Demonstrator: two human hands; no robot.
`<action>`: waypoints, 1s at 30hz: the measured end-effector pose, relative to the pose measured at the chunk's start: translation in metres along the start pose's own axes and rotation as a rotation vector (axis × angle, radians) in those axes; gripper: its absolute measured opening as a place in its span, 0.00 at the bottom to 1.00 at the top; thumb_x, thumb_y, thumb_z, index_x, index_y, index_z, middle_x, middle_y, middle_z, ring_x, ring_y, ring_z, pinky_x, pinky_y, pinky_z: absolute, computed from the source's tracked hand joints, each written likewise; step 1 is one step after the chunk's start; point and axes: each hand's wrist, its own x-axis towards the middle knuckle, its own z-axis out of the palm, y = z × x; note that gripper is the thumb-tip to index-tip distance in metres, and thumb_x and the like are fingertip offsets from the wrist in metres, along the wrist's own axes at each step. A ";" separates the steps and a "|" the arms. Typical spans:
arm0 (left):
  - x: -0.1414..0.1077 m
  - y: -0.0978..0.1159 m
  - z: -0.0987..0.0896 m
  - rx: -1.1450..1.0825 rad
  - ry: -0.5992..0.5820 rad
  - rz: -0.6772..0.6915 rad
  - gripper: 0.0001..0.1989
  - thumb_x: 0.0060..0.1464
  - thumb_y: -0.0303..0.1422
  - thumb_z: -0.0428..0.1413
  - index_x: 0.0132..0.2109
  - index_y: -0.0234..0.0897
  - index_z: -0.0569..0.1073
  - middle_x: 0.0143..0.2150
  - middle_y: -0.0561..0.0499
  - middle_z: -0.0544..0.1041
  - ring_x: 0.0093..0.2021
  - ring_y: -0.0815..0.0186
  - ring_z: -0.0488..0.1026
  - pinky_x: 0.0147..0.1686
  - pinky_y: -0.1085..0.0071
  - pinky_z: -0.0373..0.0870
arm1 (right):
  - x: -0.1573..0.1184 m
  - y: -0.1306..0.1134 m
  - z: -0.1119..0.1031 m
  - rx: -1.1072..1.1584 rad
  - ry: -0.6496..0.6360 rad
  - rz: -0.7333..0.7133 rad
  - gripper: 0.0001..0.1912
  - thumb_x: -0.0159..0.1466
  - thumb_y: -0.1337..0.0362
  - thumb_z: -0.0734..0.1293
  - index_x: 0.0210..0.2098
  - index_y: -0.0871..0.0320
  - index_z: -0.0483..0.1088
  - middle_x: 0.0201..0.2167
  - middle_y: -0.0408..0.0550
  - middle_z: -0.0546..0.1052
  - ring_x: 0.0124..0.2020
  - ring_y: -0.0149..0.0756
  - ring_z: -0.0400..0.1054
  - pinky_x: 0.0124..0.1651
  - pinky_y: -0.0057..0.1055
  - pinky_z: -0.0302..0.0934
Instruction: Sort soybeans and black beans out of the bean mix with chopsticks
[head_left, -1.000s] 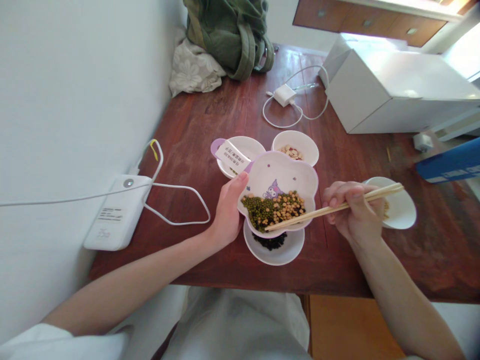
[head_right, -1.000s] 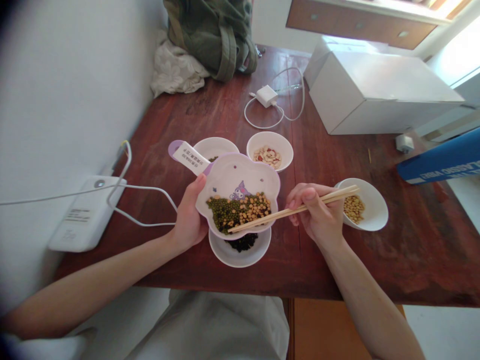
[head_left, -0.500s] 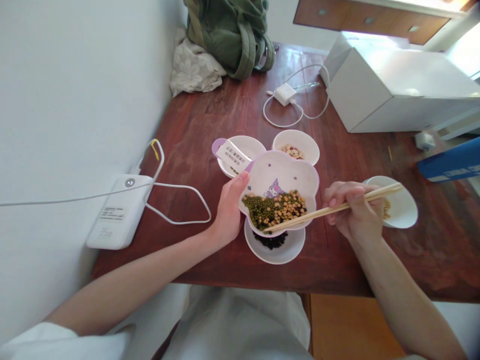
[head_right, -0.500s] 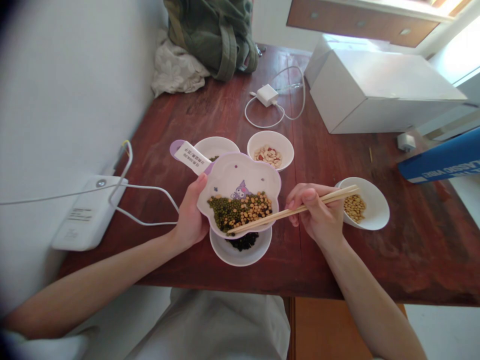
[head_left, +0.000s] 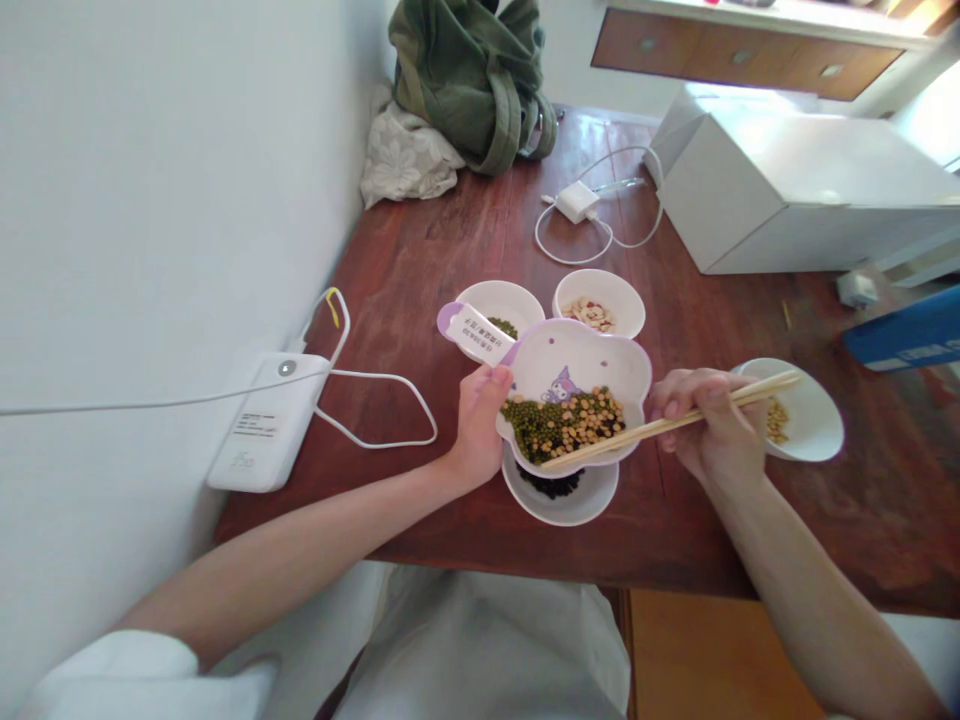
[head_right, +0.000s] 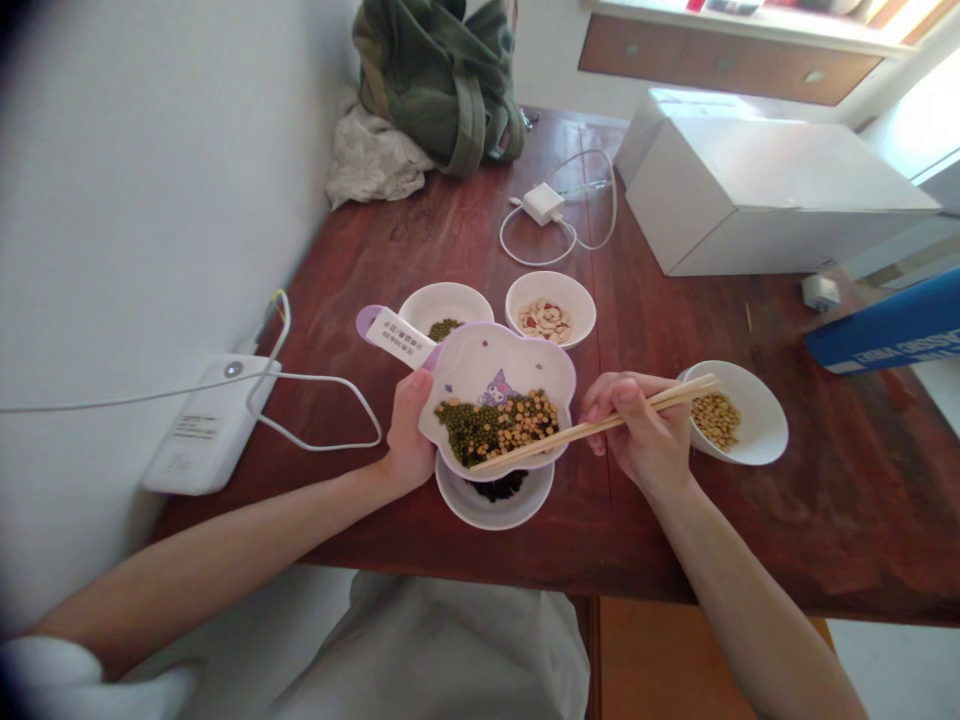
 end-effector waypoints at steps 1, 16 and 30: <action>0.000 -0.002 -0.001 -0.006 0.001 0.012 0.26 0.55 0.58 0.70 0.31 0.38 0.78 0.26 0.55 0.73 0.28 0.67 0.67 0.29 0.68 0.66 | 0.000 0.000 -0.001 -0.002 0.006 -0.009 0.24 0.71 0.49 0.75 0.25 0.59 0.80 0.21 0.48 0.77 0.13 0.28 0.66 0.11 0.23 0.56; -0.002 0.001 0.010 -0.093 -0.172 0.037 0.26 0.64 0.54 0.63 0.55 0.37 0.83 0.49 0.41 0.87 0.59 0.48 0.82 0.61 0.56 0.77 | 0.004 -0.002 -0.006 -0.106 -0.008 -0.126 0.23 0.70 0.48 0.75 0.25 0.57 0.83 0.21 0.49 0.78 0.14 0.31 0.67 0.10 0.26 0.58; -0.003 0.000 0.007 -0.084 -0.118 0.035 0.25 0.63 0.53 0.65 0.55 0.38 0.85 0.53 0.42 0.87 0.62 0.46 0.81 0.62 0.55 0.79 | 0.005 0.000 -0.007 -0.115 -0.092 -0.110 0.21 0.70 0.49 0.75 0.28 0.56 0.85 0.22 0.51 0.81 0.13 0.32 0.67 0.11 0.28 0.56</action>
